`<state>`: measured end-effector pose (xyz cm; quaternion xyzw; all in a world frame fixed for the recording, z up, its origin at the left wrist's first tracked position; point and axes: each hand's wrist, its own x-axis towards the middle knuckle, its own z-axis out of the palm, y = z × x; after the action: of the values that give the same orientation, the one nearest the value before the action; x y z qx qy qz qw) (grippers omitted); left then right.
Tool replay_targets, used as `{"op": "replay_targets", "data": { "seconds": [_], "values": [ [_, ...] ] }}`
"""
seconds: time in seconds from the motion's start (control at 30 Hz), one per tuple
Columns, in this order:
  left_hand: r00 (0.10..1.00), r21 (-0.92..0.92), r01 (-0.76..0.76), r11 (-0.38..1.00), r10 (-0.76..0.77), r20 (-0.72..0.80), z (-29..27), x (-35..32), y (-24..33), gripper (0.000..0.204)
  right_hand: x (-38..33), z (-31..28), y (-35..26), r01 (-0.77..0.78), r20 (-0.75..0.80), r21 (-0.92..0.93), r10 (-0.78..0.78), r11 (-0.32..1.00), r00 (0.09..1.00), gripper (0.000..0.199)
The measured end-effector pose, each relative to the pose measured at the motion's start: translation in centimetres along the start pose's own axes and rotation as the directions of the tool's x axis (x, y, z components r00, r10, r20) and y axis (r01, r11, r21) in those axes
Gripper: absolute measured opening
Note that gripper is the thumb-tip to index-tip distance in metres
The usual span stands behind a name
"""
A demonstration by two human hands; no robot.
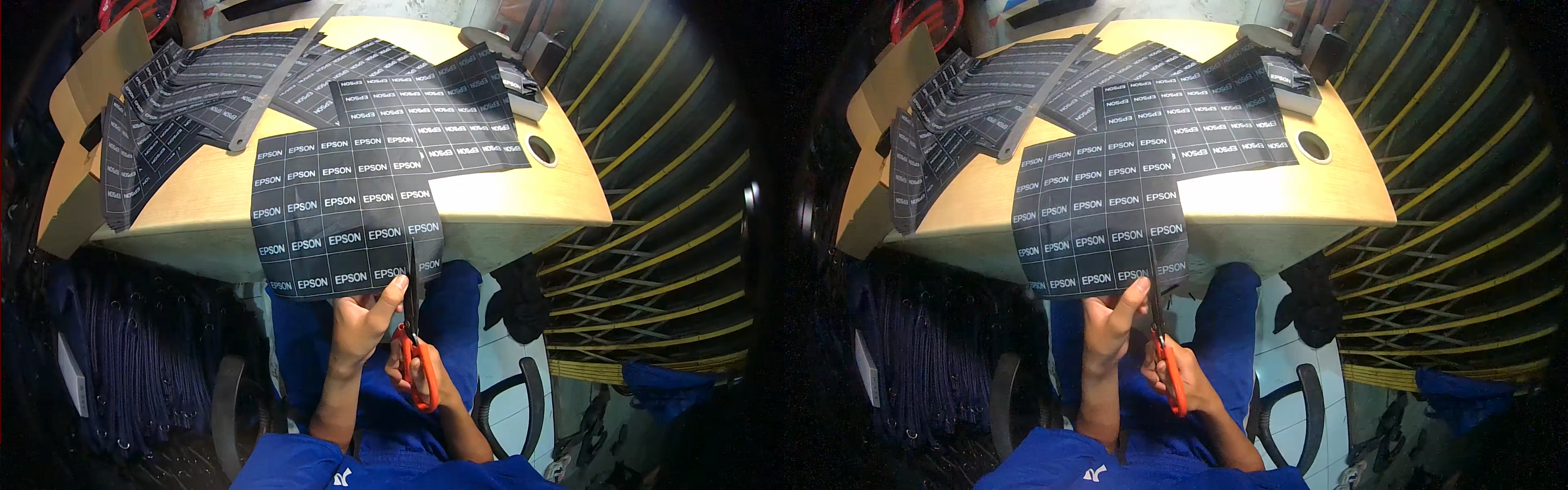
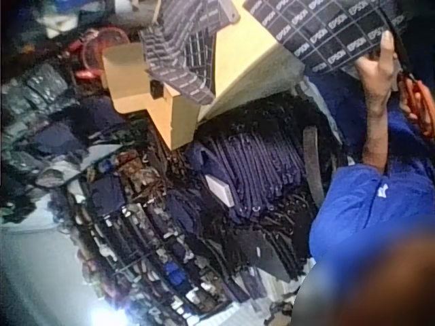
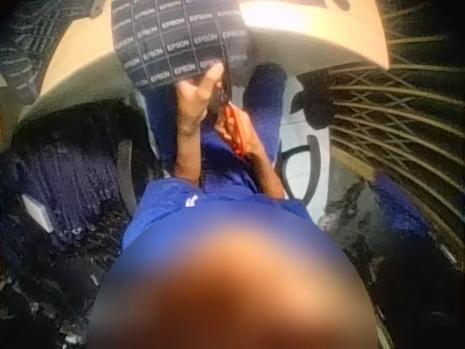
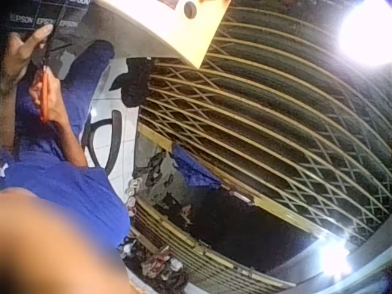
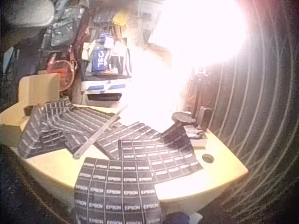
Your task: Cutting individual brand labels from a larger sheet using scissors.
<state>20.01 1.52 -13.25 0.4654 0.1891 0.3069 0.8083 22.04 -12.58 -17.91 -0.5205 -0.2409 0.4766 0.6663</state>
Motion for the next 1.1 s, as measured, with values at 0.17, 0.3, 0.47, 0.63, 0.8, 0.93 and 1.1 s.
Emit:
{"op": "replay_targets", "data": {
  "seconds": [0.17, 0.3, 0.47, 0.63, 0.8, 0.93, 1.1],
  "values": [
    [1.0, 0.006, -0.001, 1.0, 0.001, -0.004, -0.16, -0.03, -0.08, 0.007, 0.03, 0.34, -0.08, 0.066, -0.035, -0.048, -0.068, 0.997, 0.997, 0.06],
    [1.0, 0.017, 0.004, 1.0, -0.004, -0.007, -0.2, 0.05, -0.18, 0.007, 0.06, 0.24, -0.11, 0.075, -0.032, -0.038, -0.077, 0.996, 0.997, 0.06],
    [1.0, 0.024, 0.014, 1.0, -0.014, -0.008, -0.09, 0.06, -0.1, 0.007, 0.04, 0.11, -0.46, 0.075, -0.022, -0.037, -0.076, 0.996, 0.997, 0.054],
    [1.0, 0.042, 0.008, 0.999, -0.008, 0.001, -0.32, 0.06, -0.31, 0.007, 0.04, -0.3, -0.07, 0.105, -0.005, -0.029, -0.105, 0.994, 0.994, 0.046],
    [1.0, 0.005, 0.002, 1.0, -0.002, 0.015, -0.36, 0.05, -0.35, 0.006, -0.06, -0.32, 0.05, 0.104, -0.008, -0.003, -0.104, 0.995, 0.995, 0.041],
    [1.0, 0.012, -0.001, 1.0, 0.001, 0.014, -0.3, 0.06, -0.35, 0.006, -0.15, -0.28, -0.17, 0.091, -0.011, -0.021, -0.092, 0.996, 0.996, 0.045],
    [1.0, 0.01, 0.005, 1.0, -0.005, -0.012, -0.1, 0.03, -0.21, 0.006, -0.08, -0.12, 0.08, 0.096, -0.026, -0.009, -0.096, 0.995, 0.995, 0.049]
  ]
}}
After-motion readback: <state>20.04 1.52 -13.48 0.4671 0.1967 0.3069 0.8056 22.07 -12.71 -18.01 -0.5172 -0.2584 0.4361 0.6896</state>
